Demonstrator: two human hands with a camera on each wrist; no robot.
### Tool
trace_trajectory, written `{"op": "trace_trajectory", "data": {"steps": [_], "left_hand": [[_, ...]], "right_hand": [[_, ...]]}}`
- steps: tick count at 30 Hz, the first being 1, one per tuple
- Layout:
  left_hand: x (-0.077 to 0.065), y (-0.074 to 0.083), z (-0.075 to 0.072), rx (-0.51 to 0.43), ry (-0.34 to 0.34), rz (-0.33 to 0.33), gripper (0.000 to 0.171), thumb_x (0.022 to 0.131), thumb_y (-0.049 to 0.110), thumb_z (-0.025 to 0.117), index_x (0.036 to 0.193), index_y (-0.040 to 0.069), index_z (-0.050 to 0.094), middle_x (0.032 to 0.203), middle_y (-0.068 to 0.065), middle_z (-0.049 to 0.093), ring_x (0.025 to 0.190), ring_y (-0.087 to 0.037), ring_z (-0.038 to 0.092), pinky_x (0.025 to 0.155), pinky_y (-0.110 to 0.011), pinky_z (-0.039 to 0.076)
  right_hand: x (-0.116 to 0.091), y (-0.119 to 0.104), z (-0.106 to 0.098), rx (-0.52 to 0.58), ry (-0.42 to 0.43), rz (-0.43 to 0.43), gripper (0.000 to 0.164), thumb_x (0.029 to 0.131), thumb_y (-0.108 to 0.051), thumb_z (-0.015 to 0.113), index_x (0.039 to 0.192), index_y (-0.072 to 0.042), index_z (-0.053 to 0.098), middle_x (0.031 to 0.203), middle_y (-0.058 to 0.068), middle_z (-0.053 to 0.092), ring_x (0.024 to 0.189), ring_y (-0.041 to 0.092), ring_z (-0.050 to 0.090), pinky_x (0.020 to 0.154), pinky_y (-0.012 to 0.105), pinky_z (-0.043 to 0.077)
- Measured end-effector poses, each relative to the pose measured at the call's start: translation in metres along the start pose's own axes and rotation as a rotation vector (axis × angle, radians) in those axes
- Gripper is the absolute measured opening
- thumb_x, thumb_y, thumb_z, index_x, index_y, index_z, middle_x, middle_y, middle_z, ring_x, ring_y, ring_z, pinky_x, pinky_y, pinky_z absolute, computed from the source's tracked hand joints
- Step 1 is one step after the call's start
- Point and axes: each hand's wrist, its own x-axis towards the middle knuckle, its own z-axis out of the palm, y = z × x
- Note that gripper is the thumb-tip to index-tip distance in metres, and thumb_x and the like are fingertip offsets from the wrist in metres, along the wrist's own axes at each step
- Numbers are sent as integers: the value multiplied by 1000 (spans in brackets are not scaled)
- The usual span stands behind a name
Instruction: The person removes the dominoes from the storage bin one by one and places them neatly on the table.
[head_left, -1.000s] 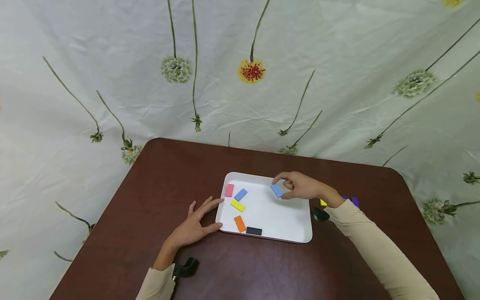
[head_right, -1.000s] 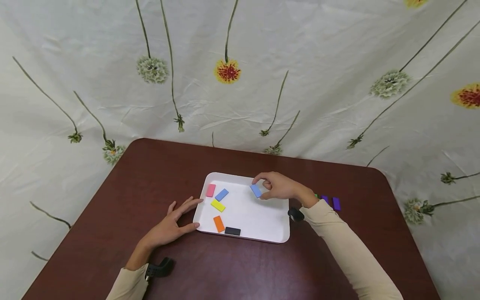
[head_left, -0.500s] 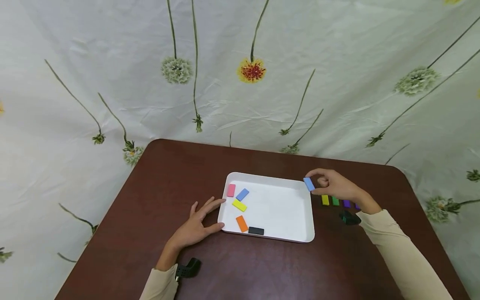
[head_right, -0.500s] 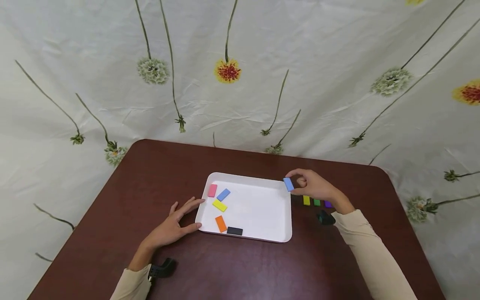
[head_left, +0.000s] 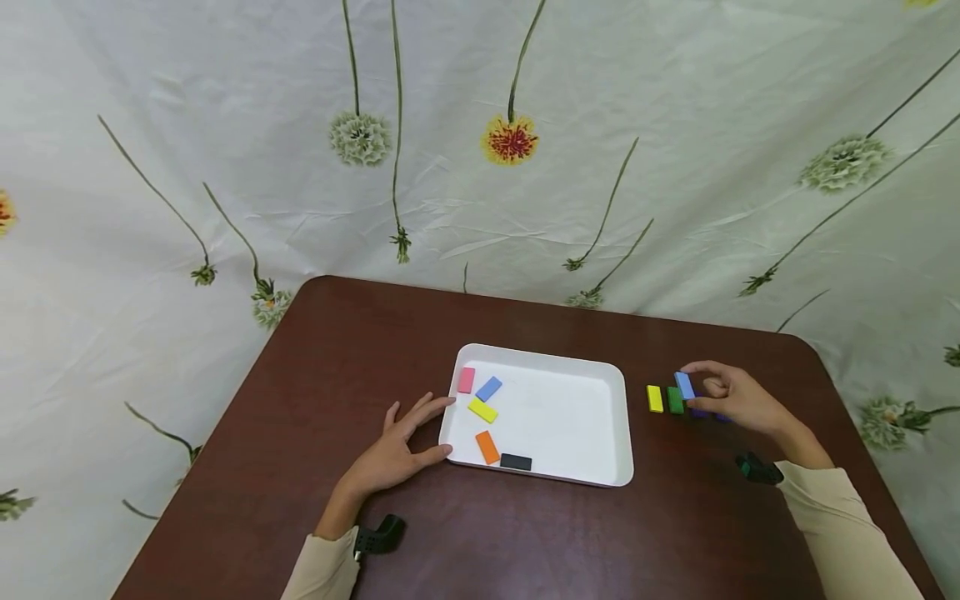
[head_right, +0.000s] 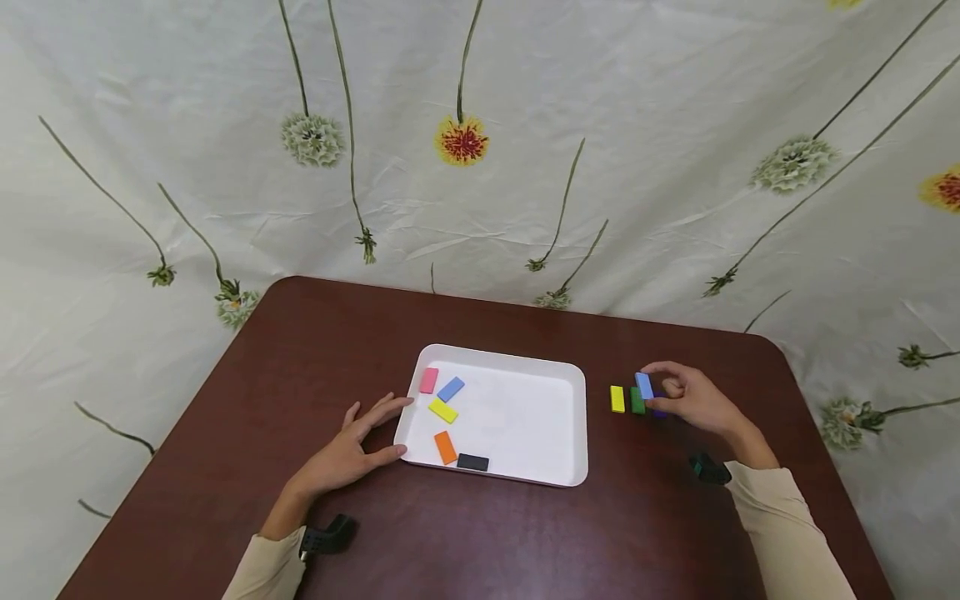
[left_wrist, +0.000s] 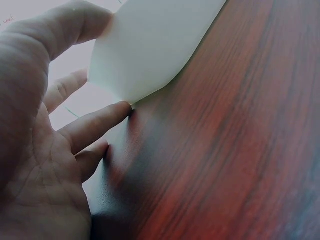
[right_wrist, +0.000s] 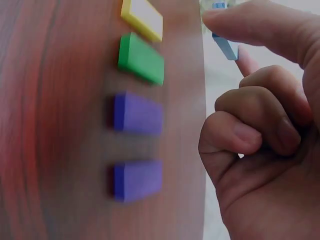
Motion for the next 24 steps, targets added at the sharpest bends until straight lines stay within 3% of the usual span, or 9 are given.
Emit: {"op": "trace_trajectory", "data": {"steps": [11, 17, 24], "left_hand": [[0, 0, 1, -13, 5, 39, 69, 89, 31, 77, 151, 29, 45, 160, -11, 38, 153, -37, 20, 116, -65, -11], [1, 0, 0, -18, 8, 38, 68, 89, 31, 77, 150, 28, 46, 160, -12, 37, 153, -37, 20, 115, -66, -11], [2, -1, 1, -21, 4, 35, 68, 89, 30, 77, 150, 27, 46, 160, -12, 38, 153, -37, 21, 116, -66, -11]], "right_hand": [[-38, 22, -20, -107, 93, 66, 44, 91, -8, 73, 130, 2, 53, 69, -1, 11, 54, 15, 16, 56, 28, 31], [-49, 39, -29, -140, 103, 64, 46, 92, -3, 70, 131, 9, 50, 69, 1, 12, 54, 17, 17, 60, 27, 29], [-59, 63, -33, -124, 94, 158, 50, 94, -6, 68, 134, 13, 46, 66, -4, 15, 53, 9, 20, 61, 25, 29]]}}
